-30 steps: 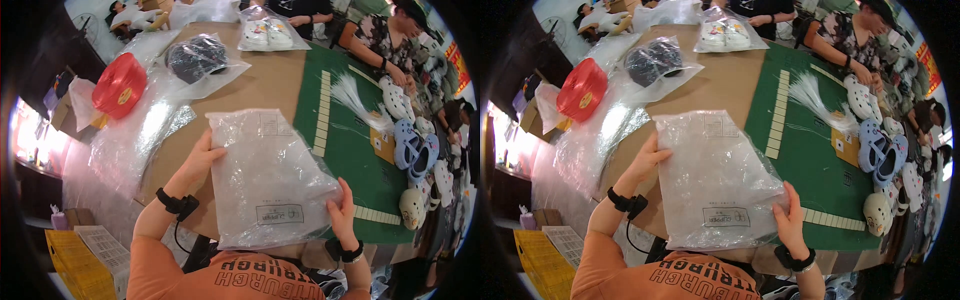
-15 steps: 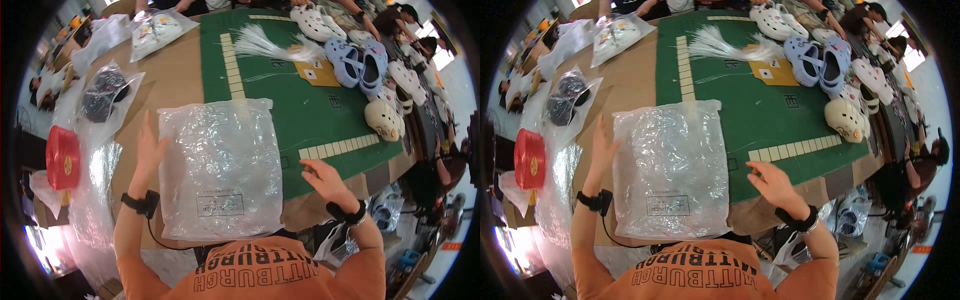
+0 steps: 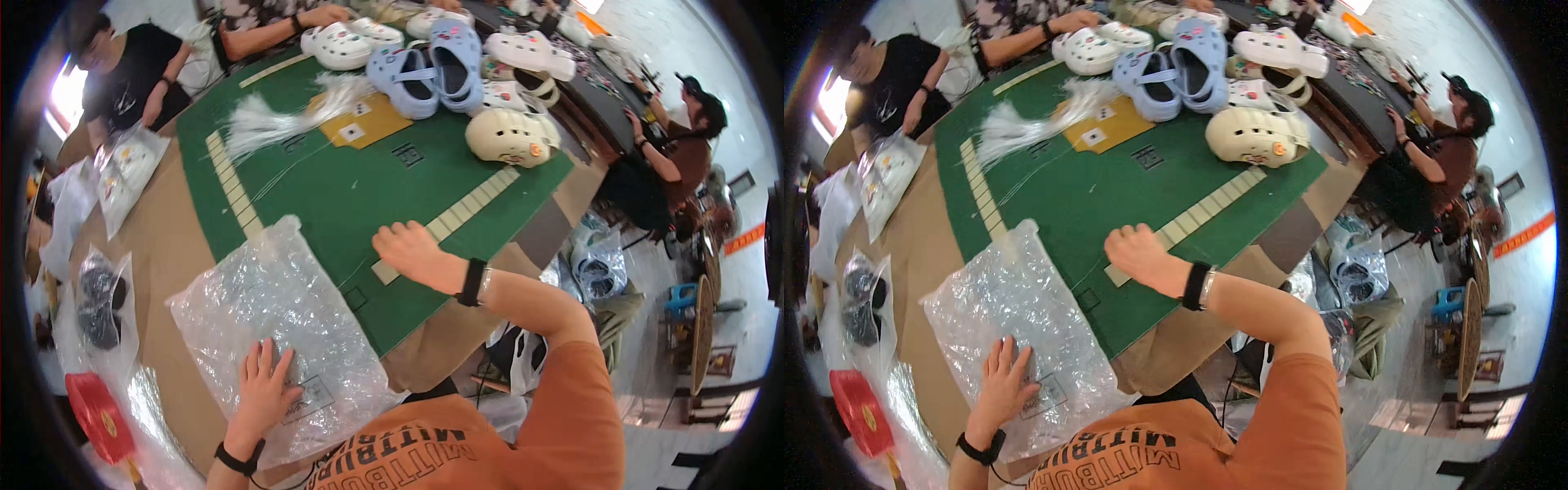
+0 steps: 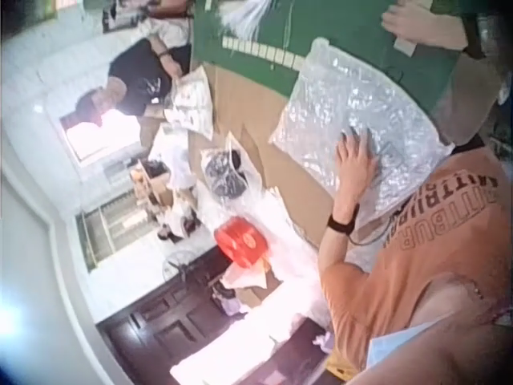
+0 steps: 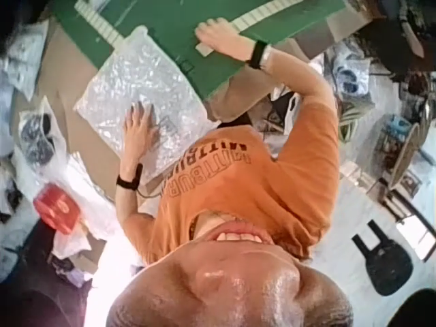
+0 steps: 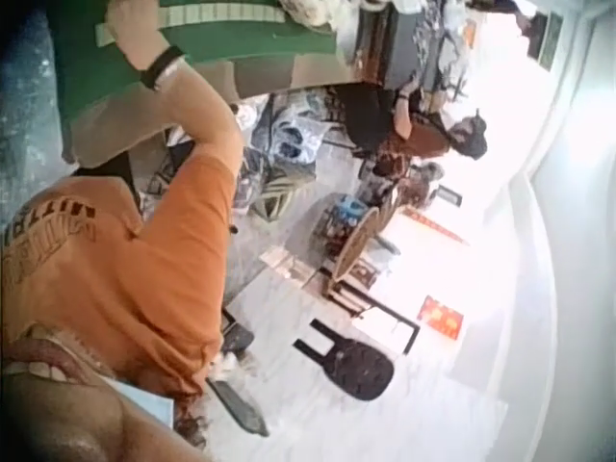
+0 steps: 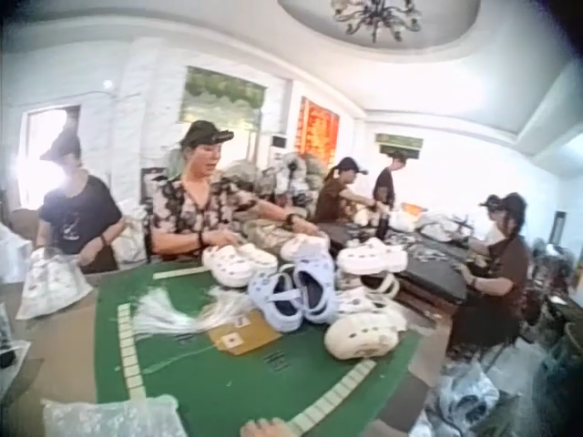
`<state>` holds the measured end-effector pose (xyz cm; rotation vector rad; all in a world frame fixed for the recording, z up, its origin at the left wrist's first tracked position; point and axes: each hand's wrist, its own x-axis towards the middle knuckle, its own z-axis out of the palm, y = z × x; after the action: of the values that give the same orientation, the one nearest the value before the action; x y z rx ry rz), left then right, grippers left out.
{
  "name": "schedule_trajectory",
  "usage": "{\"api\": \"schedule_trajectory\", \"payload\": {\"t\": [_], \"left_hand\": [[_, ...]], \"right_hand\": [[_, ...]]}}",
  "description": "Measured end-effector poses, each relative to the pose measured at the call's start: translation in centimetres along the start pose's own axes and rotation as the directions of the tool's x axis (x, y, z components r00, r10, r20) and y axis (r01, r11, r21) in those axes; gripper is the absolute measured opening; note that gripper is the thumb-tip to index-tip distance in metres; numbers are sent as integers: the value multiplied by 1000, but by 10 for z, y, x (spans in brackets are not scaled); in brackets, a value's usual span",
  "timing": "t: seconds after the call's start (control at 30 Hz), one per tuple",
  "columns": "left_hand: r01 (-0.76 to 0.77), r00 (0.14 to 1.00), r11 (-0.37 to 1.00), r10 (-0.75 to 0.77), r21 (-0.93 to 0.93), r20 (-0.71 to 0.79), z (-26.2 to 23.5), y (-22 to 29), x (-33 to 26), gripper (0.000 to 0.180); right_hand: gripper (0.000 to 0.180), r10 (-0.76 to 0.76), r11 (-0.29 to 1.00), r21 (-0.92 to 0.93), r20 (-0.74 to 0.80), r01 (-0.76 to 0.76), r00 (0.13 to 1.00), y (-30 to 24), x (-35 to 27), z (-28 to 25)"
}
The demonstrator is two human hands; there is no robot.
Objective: Packaging decorative clogs into plastic bags for shipping.
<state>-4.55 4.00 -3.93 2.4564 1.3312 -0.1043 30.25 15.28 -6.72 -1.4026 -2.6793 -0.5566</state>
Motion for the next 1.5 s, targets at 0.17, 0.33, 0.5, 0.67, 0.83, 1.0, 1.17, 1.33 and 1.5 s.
{"api": "schedule_trajectory", "payload": {"t": [0.17,0.33,0.5,0.67,0.83,1.0,1.17,1.33,1.5], "left_hand": [[65,998,998,-65,18,-19,6,6,-2,71],[64,997,995,-61,73,-38,17,2,-1,70],[67,997,997,-65,37,-39,19,-5,-6,69],[83,997,996,-82,38,-11,24,-7,-2,67],[147,989,987,-146,-59,18,20,-6,-9,63],[89,996,994,-89,-69,3,23,-8,-6,62],[73,996,993,-69,-89,48,27,-11,-6,64],[53,997,994,-58,-96,-51,35,-13,-4,63],[44,980,995,-59,-85,-188,40,-11,-3,64]], "right_hand": [[2,-49,995,95,72,42,996,20,21,3],[12,169,868,417,265,-271,949,70,53,13],[11,207,774,591,104,-228,973,126,112,1],[9,167,802,568,88,-187,982,116,176,32],[11,6,774,633,-18,7,1000,97,204,101],[22,269,938,208,65,-277,961,177,208,131],[21,245,940,130,391,-316,887,164,251,36],[25,191,963,171,112,-208,975,147,312,14],[29,149,951,286,-91,-118,985,111,386,13]]}}
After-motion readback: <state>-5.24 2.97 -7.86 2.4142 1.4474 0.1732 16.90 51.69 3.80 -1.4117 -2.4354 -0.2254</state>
